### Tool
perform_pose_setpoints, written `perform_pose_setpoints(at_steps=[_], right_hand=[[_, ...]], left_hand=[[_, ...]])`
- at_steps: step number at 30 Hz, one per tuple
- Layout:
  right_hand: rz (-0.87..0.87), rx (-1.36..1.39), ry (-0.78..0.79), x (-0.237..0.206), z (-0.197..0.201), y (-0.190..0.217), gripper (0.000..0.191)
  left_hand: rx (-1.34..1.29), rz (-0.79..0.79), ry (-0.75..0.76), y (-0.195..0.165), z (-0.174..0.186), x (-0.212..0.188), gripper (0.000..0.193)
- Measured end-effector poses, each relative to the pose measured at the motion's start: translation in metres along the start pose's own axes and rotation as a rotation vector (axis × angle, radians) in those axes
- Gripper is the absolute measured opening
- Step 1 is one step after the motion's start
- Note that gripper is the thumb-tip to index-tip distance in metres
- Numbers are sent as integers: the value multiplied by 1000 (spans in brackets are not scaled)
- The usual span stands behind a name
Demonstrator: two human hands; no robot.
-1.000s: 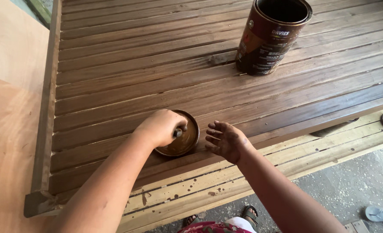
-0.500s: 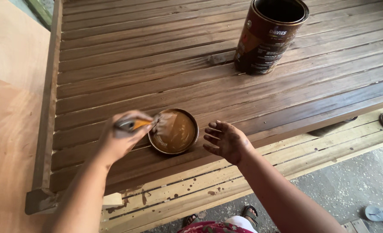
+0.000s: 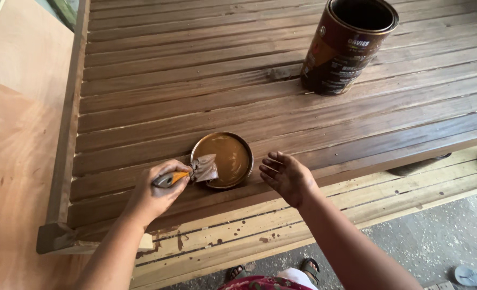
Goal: The person applies brown wood stain to a slatted wooden furniture frame, holding a stain can lid as a palette in one hand while wiping the stain onto the wood with a cloth-wrapped applicator. They periodically dip the applicator into the can, work along the rails and legs, and later use a brush on the lower shelf boards.
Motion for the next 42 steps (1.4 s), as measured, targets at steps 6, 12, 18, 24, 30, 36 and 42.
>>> perform_pose_setpoints(at_steps=[6,12,18,24,30,36,42], right_hand=[[365,-334,91,-16,5,17,39],[421,-377,93,-20,18,16,42],[473,-510,80,-20,22,15,41],[454,-560,116,-24,20,18,39],[443,-511,293,-34,2,14,38],[-89,-531,351,-42,-31,-40,43],[-240,-329,326,-44,-58,-87,50]], left_hand=[[-74,-197,-137,-28,-5,12,13],[-110,-194,-136,-50,-39,19,12],[11,-161,-53,-71,-44,17,12],[87,-36,-41,-64,-62,12,14],[-707,255,-441,-15,-79,-9,13],[-1423,572,-631,-5,-118,-46,24],[-1616,315,-536,-63,-137,-75,68]])
Point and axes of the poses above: each hand's wrist, its own x-axis towards the middle knuckle, its own z-axis out of the back of the hand, y = z × x, the point moved 7 cm from there along x, towards the middle knuckle, and after that the axes turned 11 degrees about x, right-handed, at the moved point
